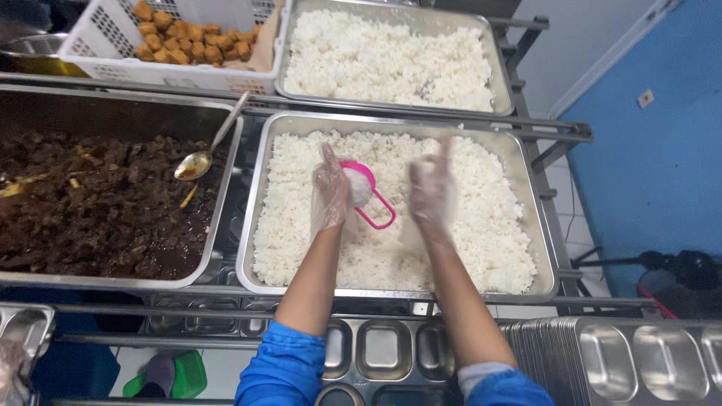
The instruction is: The person uses a pink plastic scoop to portion white rice from a large metal tray into the compartments of stainless steel divided trays. The person wears clear disposable gloves and repeatedly scoops rice, places it into the tray sections, and moves the filled trays aside.
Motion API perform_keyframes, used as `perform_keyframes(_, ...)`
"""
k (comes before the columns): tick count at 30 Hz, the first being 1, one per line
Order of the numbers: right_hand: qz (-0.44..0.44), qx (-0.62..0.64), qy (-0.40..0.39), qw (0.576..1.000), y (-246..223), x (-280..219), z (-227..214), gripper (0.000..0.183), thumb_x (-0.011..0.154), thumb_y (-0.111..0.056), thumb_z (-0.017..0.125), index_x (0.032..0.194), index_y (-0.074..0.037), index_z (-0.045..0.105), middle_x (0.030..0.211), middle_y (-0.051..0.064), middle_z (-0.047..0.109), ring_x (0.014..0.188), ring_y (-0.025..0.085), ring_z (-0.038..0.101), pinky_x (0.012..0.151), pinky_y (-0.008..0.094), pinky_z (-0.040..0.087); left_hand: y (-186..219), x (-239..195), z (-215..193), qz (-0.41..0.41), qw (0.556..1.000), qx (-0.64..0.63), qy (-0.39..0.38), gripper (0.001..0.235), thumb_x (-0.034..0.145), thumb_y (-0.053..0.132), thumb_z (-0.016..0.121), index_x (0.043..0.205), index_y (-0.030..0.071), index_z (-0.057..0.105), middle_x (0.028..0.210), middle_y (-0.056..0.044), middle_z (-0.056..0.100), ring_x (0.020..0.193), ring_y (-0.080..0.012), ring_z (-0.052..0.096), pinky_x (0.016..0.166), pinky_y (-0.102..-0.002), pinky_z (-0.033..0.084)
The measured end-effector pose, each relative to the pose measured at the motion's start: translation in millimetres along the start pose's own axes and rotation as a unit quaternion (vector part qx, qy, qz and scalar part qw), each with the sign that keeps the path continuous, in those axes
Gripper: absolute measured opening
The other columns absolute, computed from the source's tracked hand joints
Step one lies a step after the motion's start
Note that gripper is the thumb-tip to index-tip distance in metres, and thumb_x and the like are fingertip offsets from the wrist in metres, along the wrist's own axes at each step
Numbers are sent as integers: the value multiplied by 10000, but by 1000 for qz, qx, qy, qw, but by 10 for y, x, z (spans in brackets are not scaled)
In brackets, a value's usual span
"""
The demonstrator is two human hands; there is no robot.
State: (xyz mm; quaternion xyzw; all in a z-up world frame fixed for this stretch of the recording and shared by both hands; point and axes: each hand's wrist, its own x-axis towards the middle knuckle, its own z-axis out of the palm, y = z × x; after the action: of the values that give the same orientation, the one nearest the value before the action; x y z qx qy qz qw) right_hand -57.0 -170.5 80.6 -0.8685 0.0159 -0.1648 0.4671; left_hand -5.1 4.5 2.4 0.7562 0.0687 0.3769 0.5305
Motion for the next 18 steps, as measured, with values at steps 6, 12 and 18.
perform_keyframes(6,73,401,-236,882,150,-846,-460,948,979,-412,640,1702,-168,77,1413,-2,501,1184,90,561,901,257,531,750,-518,-324,-232,949,-156,-148,709,1089,548,352,954,7,790,808,-133,713,739,-225,637,754,-386,519)
perform_keyframes(12,310,611,-323,653,290,-2279,-849,543,965,0,661,1385,146,349,1079,158,578,894,220,604,730,340,520,1176,-1313,-925,-117,930,-260,-232,649,1106,530,270,1214,42,684,1144,-91,718,1031,-179,653,947,-341,489)
perform_keyframes(18,134,232,-249,931,361,-3070,-1465,703,790,-75,651,1443,38,416,1136,180,614,980,247,621,829,350,528,898,-1867,-2403,68,977,41,-197,102,1045,132,675,1068,52,734,1052,-106,732,945,-214,699,864,-365,576)
